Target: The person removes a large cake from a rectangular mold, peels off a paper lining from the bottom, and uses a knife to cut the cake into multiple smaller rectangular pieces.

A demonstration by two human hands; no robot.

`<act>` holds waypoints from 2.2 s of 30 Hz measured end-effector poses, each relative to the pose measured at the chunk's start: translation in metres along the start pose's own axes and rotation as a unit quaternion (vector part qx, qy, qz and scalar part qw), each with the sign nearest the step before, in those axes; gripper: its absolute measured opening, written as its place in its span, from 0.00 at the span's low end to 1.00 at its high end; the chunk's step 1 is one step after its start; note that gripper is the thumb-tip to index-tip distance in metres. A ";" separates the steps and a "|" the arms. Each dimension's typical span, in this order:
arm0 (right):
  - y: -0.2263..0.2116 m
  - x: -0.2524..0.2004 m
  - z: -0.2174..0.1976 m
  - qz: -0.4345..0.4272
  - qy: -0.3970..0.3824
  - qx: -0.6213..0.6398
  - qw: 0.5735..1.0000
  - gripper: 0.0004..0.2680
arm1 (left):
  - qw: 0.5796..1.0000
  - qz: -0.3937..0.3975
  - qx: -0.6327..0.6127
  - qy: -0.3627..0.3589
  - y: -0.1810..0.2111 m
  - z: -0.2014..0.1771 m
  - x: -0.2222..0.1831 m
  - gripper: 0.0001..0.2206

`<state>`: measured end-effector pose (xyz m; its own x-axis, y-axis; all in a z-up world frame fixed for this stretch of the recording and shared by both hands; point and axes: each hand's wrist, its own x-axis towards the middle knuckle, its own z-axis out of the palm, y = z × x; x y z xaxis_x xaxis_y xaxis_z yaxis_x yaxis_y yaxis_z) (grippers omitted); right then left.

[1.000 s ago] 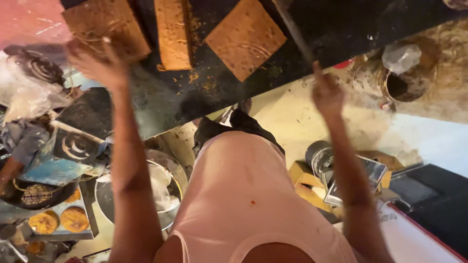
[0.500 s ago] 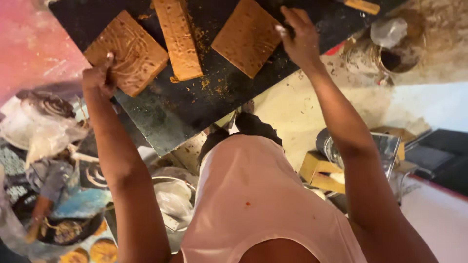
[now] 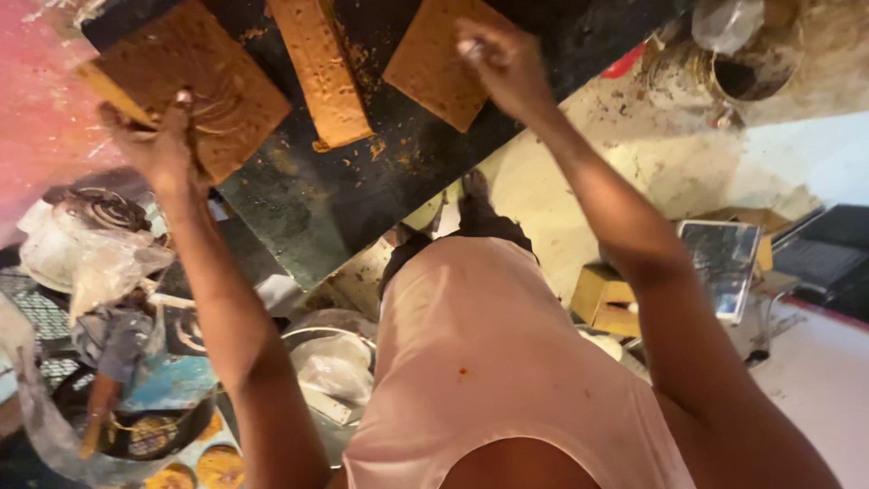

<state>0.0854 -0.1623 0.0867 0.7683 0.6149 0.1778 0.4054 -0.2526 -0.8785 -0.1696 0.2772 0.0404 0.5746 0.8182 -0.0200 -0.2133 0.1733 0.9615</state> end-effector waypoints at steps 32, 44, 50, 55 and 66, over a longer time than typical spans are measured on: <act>0.067 0.074 -0.053 0.128 -0.194 -0.045 0.971 0.19 | 0.950 -0.215 -0.212 0.081 -0.168 0.302 -0.165 0.25; -0.030 0.051 -0.012 0.143 -0.193 0.229 0.943 0.18 | 0.974 -0.106 -0.198 0.001 -0.037 0.205 -0.167 0.26; -0.088 0.029 0.141 0.168 -0.182 0.226 0.942 0.30 | 0.987 -0.119 -0.096 0.049 -0.002 0.076 -0.127 0.28; -0.091 0.068 0.264 0.231 -0.177 0.197 0.936 0.34 | 0.984 -0.144 -0.097 0.023 0.002 -0.016 -0.060 0.28; -0.019 -0.004 0.183 0.114 -0.073 0.201 0.970 0.20 | 0.740 0.247 0.623 0.056 -0.100 -0.083 0.049 0.34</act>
<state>-0.0161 -0.0236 0.0220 0.7244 0.6848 -0.0799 -0.0145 -0.1008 -0.9948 -0.1858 0.3450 -0.0797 0.5855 0.6659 0.4623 0.5590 -0.7447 0.3647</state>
